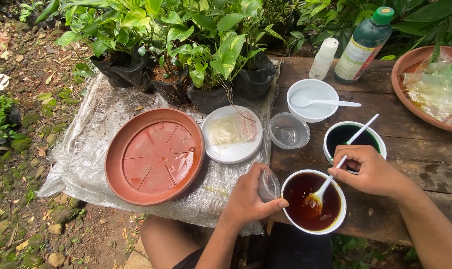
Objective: Mixing and preparing liquid samples by stirring and transferring small amounts of liquid between containers using a spoon.
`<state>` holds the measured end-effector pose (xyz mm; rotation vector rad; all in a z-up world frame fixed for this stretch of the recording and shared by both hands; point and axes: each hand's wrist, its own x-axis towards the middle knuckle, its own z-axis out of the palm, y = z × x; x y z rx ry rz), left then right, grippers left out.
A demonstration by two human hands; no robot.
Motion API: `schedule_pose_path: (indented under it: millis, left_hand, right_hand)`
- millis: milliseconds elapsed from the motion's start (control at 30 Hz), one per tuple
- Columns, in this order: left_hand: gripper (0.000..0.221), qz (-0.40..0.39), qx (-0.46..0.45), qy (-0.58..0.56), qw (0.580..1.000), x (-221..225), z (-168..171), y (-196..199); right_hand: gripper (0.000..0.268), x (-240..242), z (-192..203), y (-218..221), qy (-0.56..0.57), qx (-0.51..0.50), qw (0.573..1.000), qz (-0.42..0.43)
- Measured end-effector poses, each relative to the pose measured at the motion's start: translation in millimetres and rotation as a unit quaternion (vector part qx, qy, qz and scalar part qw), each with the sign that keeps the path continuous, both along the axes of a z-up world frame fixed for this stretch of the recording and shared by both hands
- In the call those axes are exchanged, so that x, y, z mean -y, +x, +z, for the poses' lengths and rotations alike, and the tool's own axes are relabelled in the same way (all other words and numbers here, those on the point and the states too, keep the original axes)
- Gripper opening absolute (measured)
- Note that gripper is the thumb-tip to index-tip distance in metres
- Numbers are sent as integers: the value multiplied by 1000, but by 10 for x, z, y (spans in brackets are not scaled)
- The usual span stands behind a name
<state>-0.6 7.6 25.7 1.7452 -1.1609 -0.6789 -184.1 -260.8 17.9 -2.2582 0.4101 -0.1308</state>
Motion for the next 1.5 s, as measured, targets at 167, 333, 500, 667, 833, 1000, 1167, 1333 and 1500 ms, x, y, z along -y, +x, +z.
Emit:
schedule_pose_path:
  millis: [167, 333, 500, 667, 833, 1000, 1167, 1333, 1500]
  left_hand:
    - [77, 1, 5, 11, 1000, 1, 1, -2]
    - [76, -4, 4, 13, 1000, -2, 1, 10]
    - [76, -7, 9, -21, 1000, 12, -40, 8]
    - [76, 5, -1, -69, 998, 61, -231, 37]
    - [77, 22, -24, -113, 993, 42, -378, 38]
    - [79, 26, -24, -110, 993, 47, -374, 38]
    - [78, 26, -26, -109, 993, 42, -339, 37]
    - [76, 27, -37, -119, 992, 55, -419, 25]
    - [76, 28, -40, -121, 991, 59, -448, 29]
  right_hand:
    - [21, -5, 12, -2, 8, -4, 1000, -30]
    - [15, 33, -13, -25, 6, 18, 996, -84]
    - [21, 17, 60, -12, -20, 67, 997, -13]
    - [17, -35, 70, 24, 27, 65, 997, -10]
    - [11, 16, 41, -6, 28, 83, 995, -38]
    - [10, 50, 24, -44, 35, 70, 997, -29]
    - [9, -112, 178, 47, 60, 62, 996, -3]
    - [9, -59, 150, 35, 43, 71, 996, -12]
    - [10, 34, 105, -13, 41, 71, 996, -19]
